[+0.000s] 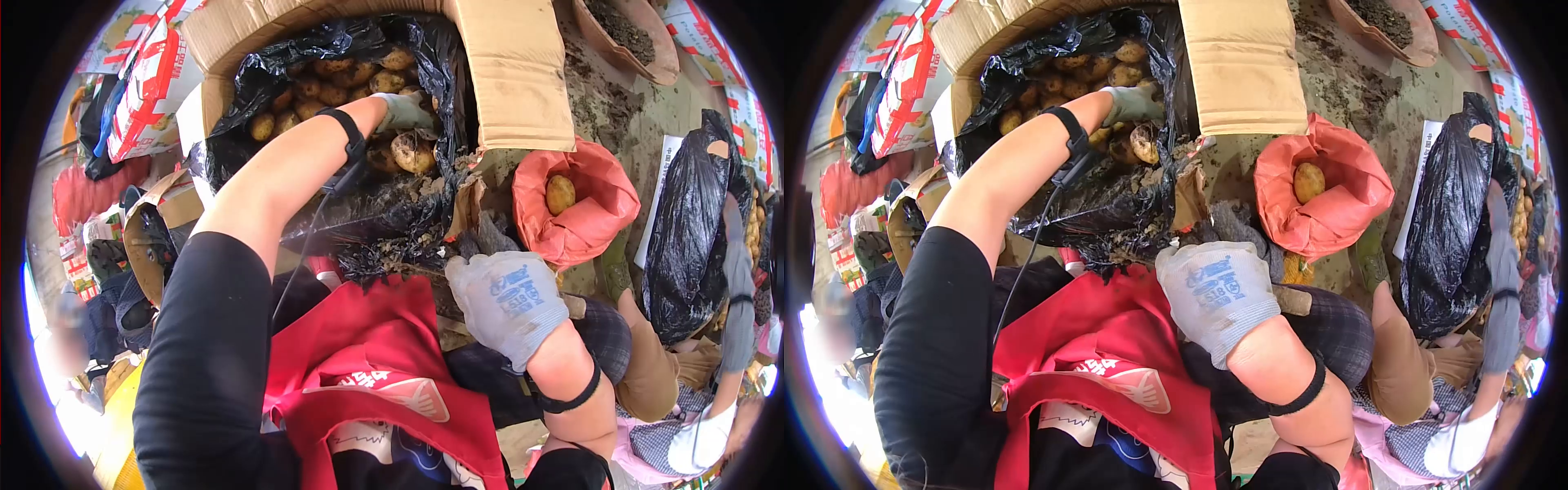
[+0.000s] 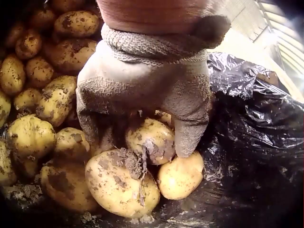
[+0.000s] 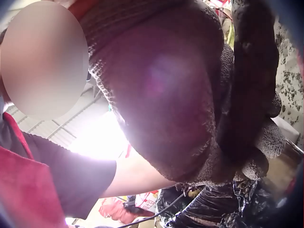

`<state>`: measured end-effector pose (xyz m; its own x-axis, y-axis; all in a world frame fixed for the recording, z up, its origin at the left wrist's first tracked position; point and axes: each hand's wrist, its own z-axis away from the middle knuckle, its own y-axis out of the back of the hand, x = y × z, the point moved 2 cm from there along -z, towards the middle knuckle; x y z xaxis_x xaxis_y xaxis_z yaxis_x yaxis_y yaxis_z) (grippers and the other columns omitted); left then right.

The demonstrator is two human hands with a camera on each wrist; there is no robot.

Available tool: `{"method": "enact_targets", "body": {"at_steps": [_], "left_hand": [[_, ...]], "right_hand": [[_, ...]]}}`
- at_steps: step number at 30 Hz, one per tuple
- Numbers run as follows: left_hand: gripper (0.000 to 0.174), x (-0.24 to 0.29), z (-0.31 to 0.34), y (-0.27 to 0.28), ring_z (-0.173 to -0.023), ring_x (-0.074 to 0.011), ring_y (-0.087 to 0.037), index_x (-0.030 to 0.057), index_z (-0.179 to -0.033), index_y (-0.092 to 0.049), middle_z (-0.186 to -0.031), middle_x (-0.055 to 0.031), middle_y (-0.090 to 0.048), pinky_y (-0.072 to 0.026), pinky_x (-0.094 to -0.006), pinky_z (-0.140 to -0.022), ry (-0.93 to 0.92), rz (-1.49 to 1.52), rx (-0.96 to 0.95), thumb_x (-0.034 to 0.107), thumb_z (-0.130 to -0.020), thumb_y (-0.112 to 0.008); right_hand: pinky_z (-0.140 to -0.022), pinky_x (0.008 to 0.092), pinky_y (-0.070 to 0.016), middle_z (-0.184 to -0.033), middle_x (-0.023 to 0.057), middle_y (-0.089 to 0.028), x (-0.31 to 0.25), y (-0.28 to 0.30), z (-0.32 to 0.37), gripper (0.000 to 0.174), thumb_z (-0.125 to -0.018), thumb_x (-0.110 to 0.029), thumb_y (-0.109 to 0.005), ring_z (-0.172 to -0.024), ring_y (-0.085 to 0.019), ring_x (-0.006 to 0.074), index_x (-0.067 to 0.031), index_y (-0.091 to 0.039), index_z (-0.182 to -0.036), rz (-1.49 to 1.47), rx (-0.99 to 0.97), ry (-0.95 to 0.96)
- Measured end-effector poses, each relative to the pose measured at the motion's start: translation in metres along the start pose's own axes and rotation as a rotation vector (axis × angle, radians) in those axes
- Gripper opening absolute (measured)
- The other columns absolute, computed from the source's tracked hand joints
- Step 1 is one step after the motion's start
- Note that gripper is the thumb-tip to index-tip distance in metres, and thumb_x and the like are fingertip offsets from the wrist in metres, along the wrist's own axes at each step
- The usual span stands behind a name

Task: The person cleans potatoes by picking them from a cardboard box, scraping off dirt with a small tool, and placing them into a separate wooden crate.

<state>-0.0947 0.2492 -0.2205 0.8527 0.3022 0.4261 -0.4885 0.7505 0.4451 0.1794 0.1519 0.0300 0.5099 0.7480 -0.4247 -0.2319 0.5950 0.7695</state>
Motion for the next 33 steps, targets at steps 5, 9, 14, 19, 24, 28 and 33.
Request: {"method": "enact_targets", "body": {"at_steps": [5, 9, 14, 19, 24, 28, 33], "left_hand": [[0.035, -0.005, -0.024, -0.017, -0.113, -0.0296, -0.068, 0.0094, -0.129, -0.068, -0.121, -0.0141, -0.071, -0.0508, -0.0397, -0.098, -0.109, -0.135, 0.163, 0.017, -0.095, -0.065], [0.034, -0.039, -0.063, -0.036, -0.113, -0.0293, -0.068, 0.0101, -0.128, -0.069, -0.124, -0.0123, -0.071, -0.0497, -0.0411, -0.095, -0.292, -0.446, 0.146, 0.019, -0.095, -0.066], [0.051, 0.000, 0.026, -0.002, -0.115, -0.0234, -0.064, 0.0136, -0.144, -0.057, -0.128, -0.0110, -0.067, -0.0523, -0.0397, -0.090, -0.041, -0.043, 0.141, 0.022, -0.095, -0.070], [0.079, -0.006, 0.129, 0.003, -0.129, -0.0182, -0.059, 0.0194, -0.162, -0.034, -0.143, -0.0050, -0.059, -0.0528, -0.0348, -0.104, -0.168, 1.109, 0.038, 0.025, -0.095, -0.075], [0.082, 0.017, 0.246, -0.001, -0.128, -0.0264, -0.064, 0.0178, -0.165, -0.030, -0.152, -0.0074, -0.055, -0.0618, -0.0428, -0.099, -0.528, 1.480, -0.054, 0.021, -0.096, -0.073], [0.071, 0.045, 0.303, -0.037, -0.123, -0.0292, -0.066, 0.0161, -0.161, -0.039, -0.148, -0.0100, -0.059, -0.0575, -0.0398, -0.087, -0.643, 1.704, -0.066, 0.051, -0.104, -0.059], [0.050, 0.081, 0.331, -0.075, -0.121, -0.0226, -0.066, 0.0191, -0.152, -0.051, -0.140, -0.0056, -0.064, -0.0576, -0.0439, -0.093, -0.541, 1.680, 0.192, 0.047, -0.110, -0.053]], "right_hand": [[-0.065, 0.0454, -0.0579, -0.083, 0.0116, -0.076, -0.005, -0.002, -0.002, 0.011, -0.088, -0.014, -0.061, -0.077, -0.076, 0.0322, -0.0102, -0.072, -0.089, 0.004, 0.009, 0.010], [-0.065, 0.0447, -0.0580, -0.083, 0.0120, -0.076, -0.008, -0.001, -0.004, 0.011, -0.088, -0.014, -0.062, -0.078, -0.076, 0.0325, -0.0099, -0.072, -0.090, 0.022, 0.004, 0.017], [-0.066, 0.0479, -0.0572, -0.084, 0.0129, -0.076, -0.004, -0.003, -0.001, 0.012, -0.088, -0.014, -0.062, -0.078, -0.076, 0.0341, -0.0102, -0.073, -0.091, -0.022, 0.023, -0.006], [-0.068, 0.0486, -0.0573, -0.087, 0.0131, -0.075, -0.007, -0.001, 0.005, 0.013, -0.088, -0.014, -0.062, -0.081, -0.075, 0.0338, -0.0106, -0.072, -0.096, -0.047, 0.137, 0.027], [-0.069, 0.0501, -0.0559, -0.083, 0.0150, -0.071, -0.020, 0.002, 0.004, 0.011, -0.092, -0.018, -0.061, -0.078, -0.072, 0.0375, -0.0085, -0.066, -0.094, -0.199, 0.553, 0.139], [-0.067, 0.0524, -0.0529, -0.078, 0.0213, -0.067, -0.035, 0.014, 0.006, 0.015, -0.093, -0.018, -0.065, -0.077, -0.068, 0.0434, -0.0048, -0.062, -0.086, -0.417, 0.791, 0.143], [-0.069, 0.0542, -0.0541, -0.087, 0.0201, -0.071, -0.056, 0.023, 0.011, 0.027, -0.098, -0.032, -0.059, -0.084, -0.069, 0.0453, -0.0081, -0.066, -0.089, -0.319, 0.790, 0.003]]}}
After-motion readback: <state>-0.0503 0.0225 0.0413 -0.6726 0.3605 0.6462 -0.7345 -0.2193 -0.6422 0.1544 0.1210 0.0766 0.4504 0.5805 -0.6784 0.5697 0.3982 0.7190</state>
